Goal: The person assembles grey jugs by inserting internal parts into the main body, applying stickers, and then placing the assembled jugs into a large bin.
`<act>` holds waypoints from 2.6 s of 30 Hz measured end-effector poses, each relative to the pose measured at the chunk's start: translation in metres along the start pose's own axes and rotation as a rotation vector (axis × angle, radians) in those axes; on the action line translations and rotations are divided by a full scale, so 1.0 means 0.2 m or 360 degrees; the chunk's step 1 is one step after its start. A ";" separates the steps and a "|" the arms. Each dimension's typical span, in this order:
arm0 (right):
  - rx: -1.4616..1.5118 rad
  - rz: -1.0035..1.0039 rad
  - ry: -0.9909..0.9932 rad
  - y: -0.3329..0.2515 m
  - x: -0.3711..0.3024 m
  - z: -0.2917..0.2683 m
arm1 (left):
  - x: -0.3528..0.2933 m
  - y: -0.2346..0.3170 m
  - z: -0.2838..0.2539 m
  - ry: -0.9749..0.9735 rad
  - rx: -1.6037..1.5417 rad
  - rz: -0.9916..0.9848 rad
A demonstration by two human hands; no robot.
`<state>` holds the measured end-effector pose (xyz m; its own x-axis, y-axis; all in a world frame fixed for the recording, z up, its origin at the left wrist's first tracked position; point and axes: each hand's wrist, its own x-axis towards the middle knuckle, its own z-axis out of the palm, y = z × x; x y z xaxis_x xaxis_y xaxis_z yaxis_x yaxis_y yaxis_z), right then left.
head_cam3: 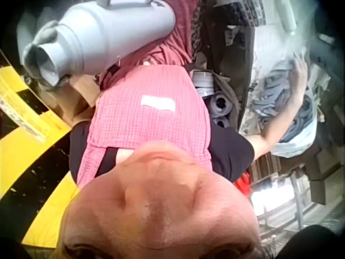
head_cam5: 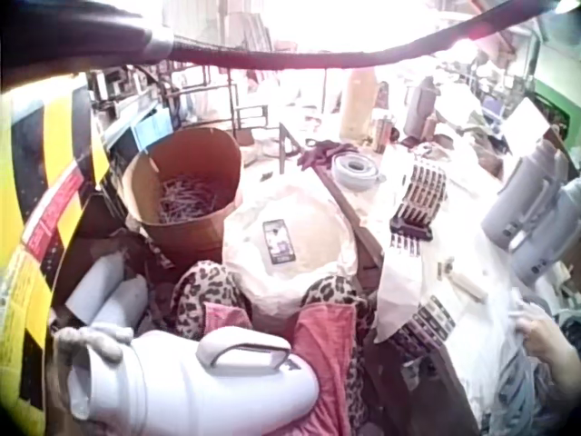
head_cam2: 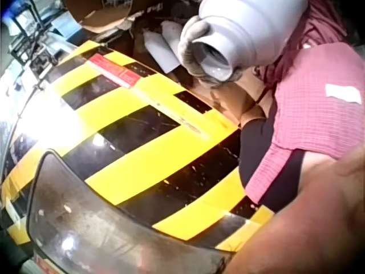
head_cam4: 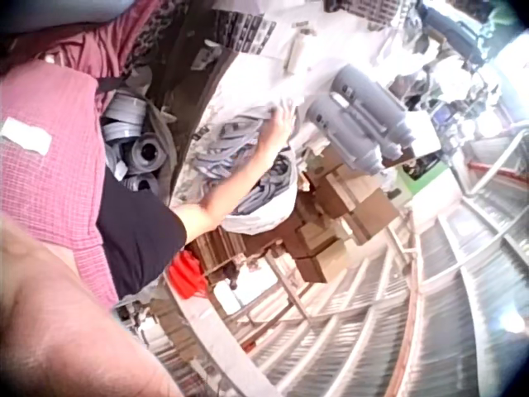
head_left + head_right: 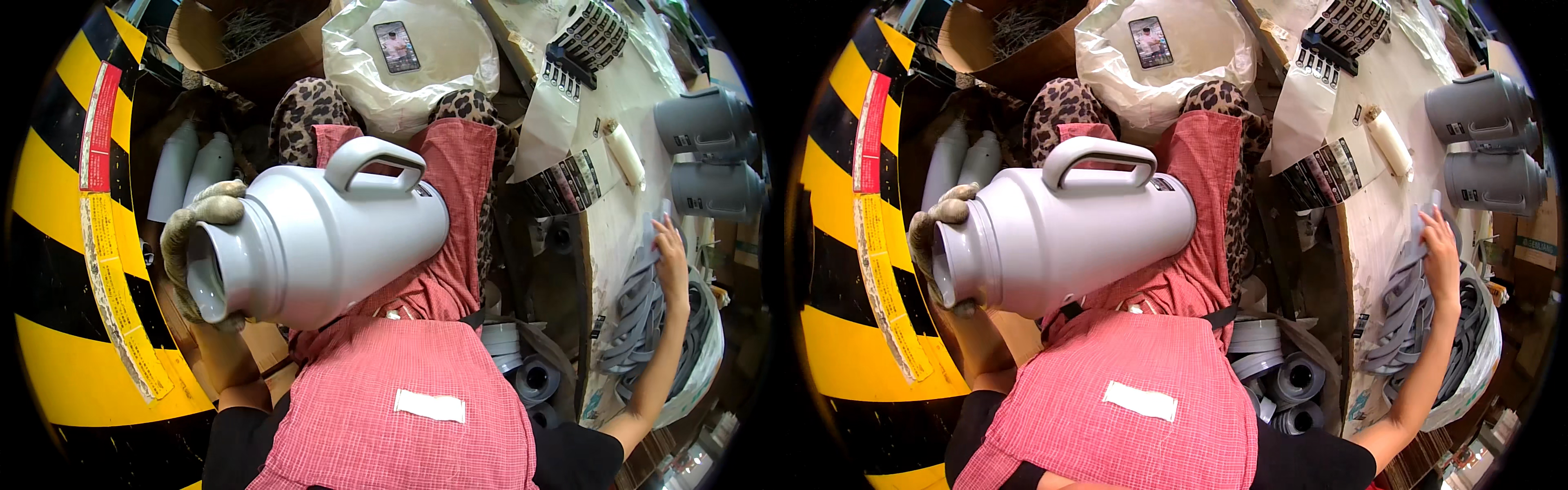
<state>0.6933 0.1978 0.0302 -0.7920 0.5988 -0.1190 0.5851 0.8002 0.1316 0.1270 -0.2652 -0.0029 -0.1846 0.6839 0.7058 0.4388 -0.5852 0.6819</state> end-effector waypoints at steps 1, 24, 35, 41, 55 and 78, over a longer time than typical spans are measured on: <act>0.0249 0.0134 0.0103 0.07 -0.05 0.02 | 0.01 -0.02 0.01 0.0000 0.0000 0.0004; -0.0079 0.1442 0.1452 0.44 -0.55 -0.02 | 0.11 0.14 0.19 0.0562 0.0280 -0.0142; 0.1258 0.0334 0.2470 -0.76 0.15 -0.25 | 0.19 0.22 0.32 0.0191 0.0591 -0.0071; 0.3913 -0.0857 0.1541 -1.75 0.68 -0.18 | 0.28 0.31 0.51 -0.0077 0.0701 -0.0281; 0.3583 -0.0328 0.1688 -1.99 0.68 -0.15 | 0.17 0.12 0.41 0.0083 0.0820 -0.0090; 0.3583 -0.0135 0.0641 -2.00 0.58 -0.13 | 0.29 -0.07 0.27 0.0184 -0.0641 -0.1636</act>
<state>0.3627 -0.0538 -0.0099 -0.6316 0.7672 0.1114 -0.4772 -0.2715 -0.8358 0.1582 -0.1941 0.0181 -0.3870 0.8924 -0.2323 -0.2844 0.1241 0.9506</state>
